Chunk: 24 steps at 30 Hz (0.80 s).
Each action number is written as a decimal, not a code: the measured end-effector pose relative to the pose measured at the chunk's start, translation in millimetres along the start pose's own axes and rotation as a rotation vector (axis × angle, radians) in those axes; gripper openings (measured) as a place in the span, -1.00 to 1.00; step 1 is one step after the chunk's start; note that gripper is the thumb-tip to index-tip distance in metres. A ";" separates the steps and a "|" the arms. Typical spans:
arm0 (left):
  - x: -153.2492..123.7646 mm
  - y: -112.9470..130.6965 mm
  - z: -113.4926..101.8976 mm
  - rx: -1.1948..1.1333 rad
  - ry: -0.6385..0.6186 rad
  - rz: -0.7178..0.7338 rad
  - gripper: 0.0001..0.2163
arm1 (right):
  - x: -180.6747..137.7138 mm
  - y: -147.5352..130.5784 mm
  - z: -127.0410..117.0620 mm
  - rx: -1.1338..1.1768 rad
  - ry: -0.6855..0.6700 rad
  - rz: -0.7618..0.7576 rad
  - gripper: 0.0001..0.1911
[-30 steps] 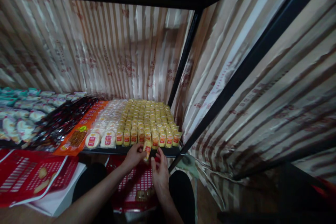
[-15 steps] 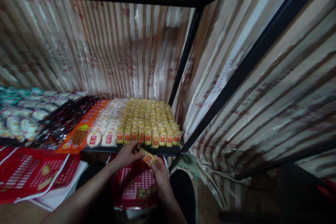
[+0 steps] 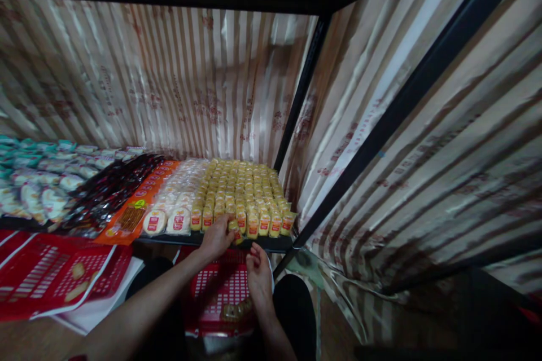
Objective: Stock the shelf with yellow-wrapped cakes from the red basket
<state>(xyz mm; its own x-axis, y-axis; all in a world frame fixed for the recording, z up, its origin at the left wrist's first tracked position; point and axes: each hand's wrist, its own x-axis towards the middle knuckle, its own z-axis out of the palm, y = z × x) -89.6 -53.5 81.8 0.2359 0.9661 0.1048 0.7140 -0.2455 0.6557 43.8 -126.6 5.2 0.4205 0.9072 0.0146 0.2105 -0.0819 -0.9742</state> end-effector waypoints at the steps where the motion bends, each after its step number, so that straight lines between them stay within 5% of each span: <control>1: 2.6 1.6 -0.6 0.044 -0.021 0.013 -0.68 | -0.5 -0.2 -1.1 -0.006 -0.015 -0.023 -0.61; 12: 17.6 8.1 8.7 0.122 -0.091 0.115 -0.68 | -0.8 -3.6 -2.6 -0.086 -0.061 -0.087 -0.62; 24: 13.6 1.5 32.2 0.017 0.115 0.058 -0.64 | 28.7 -3.5 10.5 -0.118 -0.037 -0.218 -0.55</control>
<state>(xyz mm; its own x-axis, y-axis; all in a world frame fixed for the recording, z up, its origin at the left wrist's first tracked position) -64.1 -43.3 60.1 0.2002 0.9528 0.2281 0.7127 -0.3014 0.6334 45.9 -96.0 6.7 0.3219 0.9230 0.2107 0.3946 0.0715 -0.9161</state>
